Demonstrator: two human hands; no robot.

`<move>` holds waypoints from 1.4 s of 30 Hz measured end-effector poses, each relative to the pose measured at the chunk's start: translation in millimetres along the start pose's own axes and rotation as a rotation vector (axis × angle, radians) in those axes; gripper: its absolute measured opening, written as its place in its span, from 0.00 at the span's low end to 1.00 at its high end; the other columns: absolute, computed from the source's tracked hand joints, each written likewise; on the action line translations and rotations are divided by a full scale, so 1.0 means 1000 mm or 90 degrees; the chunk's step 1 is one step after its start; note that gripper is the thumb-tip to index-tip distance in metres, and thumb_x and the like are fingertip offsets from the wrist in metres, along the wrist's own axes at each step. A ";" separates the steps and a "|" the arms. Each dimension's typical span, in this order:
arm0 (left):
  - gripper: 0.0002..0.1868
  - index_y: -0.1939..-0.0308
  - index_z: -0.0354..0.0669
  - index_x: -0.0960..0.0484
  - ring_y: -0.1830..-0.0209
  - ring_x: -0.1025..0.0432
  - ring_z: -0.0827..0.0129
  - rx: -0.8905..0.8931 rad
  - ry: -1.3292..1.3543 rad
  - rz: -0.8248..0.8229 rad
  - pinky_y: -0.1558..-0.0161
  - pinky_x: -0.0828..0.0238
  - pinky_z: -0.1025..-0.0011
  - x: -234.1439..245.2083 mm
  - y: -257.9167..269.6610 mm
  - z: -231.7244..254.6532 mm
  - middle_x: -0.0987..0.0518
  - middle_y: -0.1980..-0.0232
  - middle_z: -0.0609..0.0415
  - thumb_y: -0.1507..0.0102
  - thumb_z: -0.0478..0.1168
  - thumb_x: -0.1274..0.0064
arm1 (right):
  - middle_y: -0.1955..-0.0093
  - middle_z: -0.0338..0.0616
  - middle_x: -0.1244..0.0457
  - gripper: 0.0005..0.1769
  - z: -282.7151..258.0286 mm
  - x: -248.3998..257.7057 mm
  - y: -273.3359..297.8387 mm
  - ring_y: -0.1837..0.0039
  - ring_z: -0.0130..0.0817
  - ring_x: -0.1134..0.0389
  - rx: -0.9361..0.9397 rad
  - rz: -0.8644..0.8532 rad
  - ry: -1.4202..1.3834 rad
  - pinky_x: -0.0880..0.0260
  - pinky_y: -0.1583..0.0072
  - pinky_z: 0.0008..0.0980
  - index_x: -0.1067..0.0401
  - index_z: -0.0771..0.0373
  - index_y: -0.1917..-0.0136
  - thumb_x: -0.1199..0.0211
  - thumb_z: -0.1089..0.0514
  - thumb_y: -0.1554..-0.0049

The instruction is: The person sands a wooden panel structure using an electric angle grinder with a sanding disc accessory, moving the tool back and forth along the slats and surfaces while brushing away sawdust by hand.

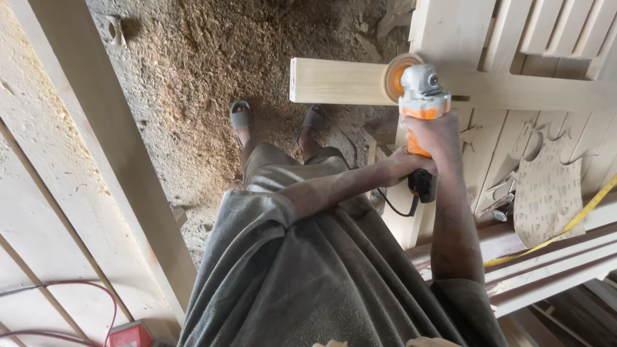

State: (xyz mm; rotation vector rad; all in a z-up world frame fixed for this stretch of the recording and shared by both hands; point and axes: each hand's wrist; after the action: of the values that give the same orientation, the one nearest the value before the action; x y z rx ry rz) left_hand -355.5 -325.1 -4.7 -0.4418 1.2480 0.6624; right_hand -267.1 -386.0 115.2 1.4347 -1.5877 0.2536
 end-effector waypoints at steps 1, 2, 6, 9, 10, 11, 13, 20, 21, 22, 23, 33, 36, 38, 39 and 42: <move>0.09 0.60 0.29 0.17 0.61 0.21 0.67 -0.018 -0.018 -0.060 0.60 0.21 0.68 0.001 0.004 0.004 0.17 0.63 0.48 0.33 0.36 0.43 | 0.52 0.46 0.27 0.24 -0.001 -0.002 0.002 0.50 0.34 0.23 -0.010 0.000 0.014 0.24 0.49 0.33 0.22 0.63 0.47 0.23 0.54 0.57; 0.08 0.58 0.29 0.17 0.62 0.21 0.67 0.012 -0.006 -0.007 0.61 0.21 0.68 -0.003 0.007 0.006 0.17 0.62 0.48 0.36 0.34 0.42 | 0.53 0.46 0.27 0.23 -0.004 -0.004 0.004 0.51 0.34 0.23 -0.020 0.000 0.029 0.24 0.50 0.33 0.21 0.63 0.48 0.23 0.55 0.56; 0.13 0.54 0.32 0.17 0.63 0.20 0.65 0.076 0.007 0.139 0.62 0.20 0.67 0.000 0.019 0.034 0.16 0.60 0.48 0.43 0.30 0.38 | 0.56 0.48 0.27 0.22 -0.041 -0.031 0.009 0.55 0.36 0.24 -0.081 -0.045 0.024 0.23 0.53 0.34 0.21 0.63 0.50 0.25 0.54 0.58; 0.14 0.52 0.35 0.18 0.61 0.20 0.65 0.030 0.074 0.135 0.58 0.19 0.67 0.007 0.043 0.051 0.16 0.57 0.50 0.42 0.30 0.37 | 0.57 0.48 0.27 0.24 -0.070 -0.052 0.016 0.55 0.35 0.23 -0.031 -0.055 0.127 0.23 0.51 0.34 0.20 0.63 0.50 0.23 0.51 0.59; 0.15 0.51 0.36 0.18 0.59 0.20 0.66 0.003 0.105 0.121 0.57 0.19 0.66 0.009 0.050 0.057 0.16 0.56 0.51 0.42 0.29 0.37 | 0.57 0.48 0.27 0.24 -0.079 -0.058 0.018 0.56 0.36 0.23 -0.037 -0.058 0.134 0.23 0.51 0.35 0.21 0.64 0.50 0.24 0.51 0.59; 0.15 0.51 0.36 0.18 0.58 0.20 0.66 -0.013 0.108 0.120 0.55 0.19 0.67 0.011 0.055 0.062 0.16 0.56 0.51 0.42 0.29 0.37 | 0.57 0.49 0.27 0.25 -0.088 -0.064 0.020 0.56 0.37 0.23 -0.041 -0.063 0.143 0.23 0.52 0.35 0.21 0.65 0.50 0.24 0.50 0.59; 0.16 0.50 0.34 0.18 0.55 0.20 0.65 -0.044 0.113 0.116 0.51 0.19 0.67 0.015 0.065 0.072 0.16 0.54 0.51 0.42 0.27 0.37 | 0.58 0.51 0.28 0.27 -0.103 -0.076 0.023 0.55 0.38 0.23 -0.035 -0.073 0.162 0.23 0.51 0.37 0.22 0.66 0.51 0.24 0.49 0.60; 0.17 0.49 0.34 0.20 0.55 0.20 0.65 -0.068 0.130 0.128 0.49 0.20 0.65 0.026 0.073 0.069 0.16 0.54 0.51 0.42 0.26 0.38 | 0.57 0.53 0.28 0.29 -0.115 -0.089 0.028 0.54 0.41 0.23 -0.018 -0.099 0.193 0.23 0.49 0.39 0.24 0.68 0.51 0.22 0.48 0.61; 0.17 0.50 0.35 0.20 0.55 0.20 0.65 -0.066 0.130 0.127 0.49 0.20 0.65 0.024 0.069 0.065 0.16 0.54 0.51 0.42 0.25 0.38 | 0.57 0.53 0.28 0.30 -0.112 -0.088 0.027 0.54 0.41 0.23 -0.021 -0.097 0.202 0.23 0.49 0.39 0.25 0.69 0.51 0.22 0.48 0.61; 0.17 0.50 0.35 0.20 0.54 0.20 0.65 -0.064 0.129 0.126 0.49 0.20 0.65 0.023 0.066 0.063 0.16 0.53 0.51 0.42 0.25 0.37 | 0.57 0.52 0.28 0.30 -0.108 -0.086 0.027 0.54 0.41 0.24 -0.017 -0.097 0.197 0.23 0.50 0.39 0.25 0.68 0.50 0.22 0.48 0.61; 0.17 0.50 0.35 0.20 0.54 0.20 0.66 -0.065 0.113 0.121 0.48 0.20 0.66 0.021 0.065 0.061 0.16 0.53 0.51 0.42 0.26 0.37 | 0.56 0.50 0.28 0.29 -0.103 -0.083 0.030 0.54 0.40 0.24 -0.013 -0.096 0.191 0.23 0.50 0.38 0.24 0.66 0.50 0.22 0.49 0.61; 0.18 0.51 0.36 0.19 0.57 0.20 0.64 -0.027 0.113 0.142 0.53 0.19 0.65 0.015 0.078 0.076 0.15 0.55 0.51 0.44 0.28 0.35 | 0.58 0.45 0.28 0.26 -0.104 -0.088 0.030 0.56 0.34 0.23 -0.039 -0.076 0.153 0.22 0.51 0.34 0.21 0.63 0.50 0.23 0.50 0.60; 0.17 0.50 0.35 0.19 0.56 0.20 0.63 -0.051 0.135 0.135 0.52 0.19 0.65 0.026 0.088 0.082 0.15 0.55 0.49 0.42 0.28 0.36 | 0.57 0.48 0.28 0.28 -0.116 -0.104 0.033 0.56 0.38 0.24 -0.020 -0.101 0.176 0.22 0.51 0.37 0.23 0.65 0.50 0.22 0.49 0.60; 0.17 0.49 0.34 0.19 0.55 0.20 0.63 -0.059 0.141 0.133 0.50 0.20 0.65 0.028 0.091 0.080 0.16 0.54 0.49 0.41 0.28 0.36 | 0.57 0.52 0.29 0.31 -0.118 -0.107 0.037 0.55 0.39 0.25 -0.011 -0.081 0.211 0.23 0.50 0.39 0.24 0.69 0.50 0.20 0.47 0.60; 0.17 0.49 0.34 0.20 0.54 0.20 0.64 -0.068 0.141 0.133 0.49 0.20 0.65 0.027 0.091 0.077 0.16 0.53 0.49 0.41 0.28 0.37 | 0.57 0.54 0.29 0.32 -0.119 -0.109 0.037 0.55 0.40 0.25 -0.002 -0.074 0.231 0.24 0.50 0.39 0.25 0.71 0.51 0.19 0.47 0.60; 0.19 0.48 0.34 0.21 0.54 0.20 0.65 -0.064 0.118 0.127 0.48 0.20 0.65 0.024 0.086 0.064 0.16 0.53 0.51 0.42 0.28 0.36 | 0.56 0.48 0.28 0.27 -0.106 -0.099 0.038 0.56 0.37 0.24 -0.064 -0.109 0.180 0.22 0.50 0.35 0.22 0.64 0.49 0.23 0.49 0.59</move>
State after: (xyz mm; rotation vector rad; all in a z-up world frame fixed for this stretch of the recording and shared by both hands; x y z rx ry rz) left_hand -362.9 -215.8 -6.2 -0.4731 1.4514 0.8715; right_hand -260.6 -236.7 114.5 1.3803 -1.2258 0.2601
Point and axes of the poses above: each hand's wrist, its own y-axis away from the middle knuckle, its own x-axis out of the back of the hand, z = x × y
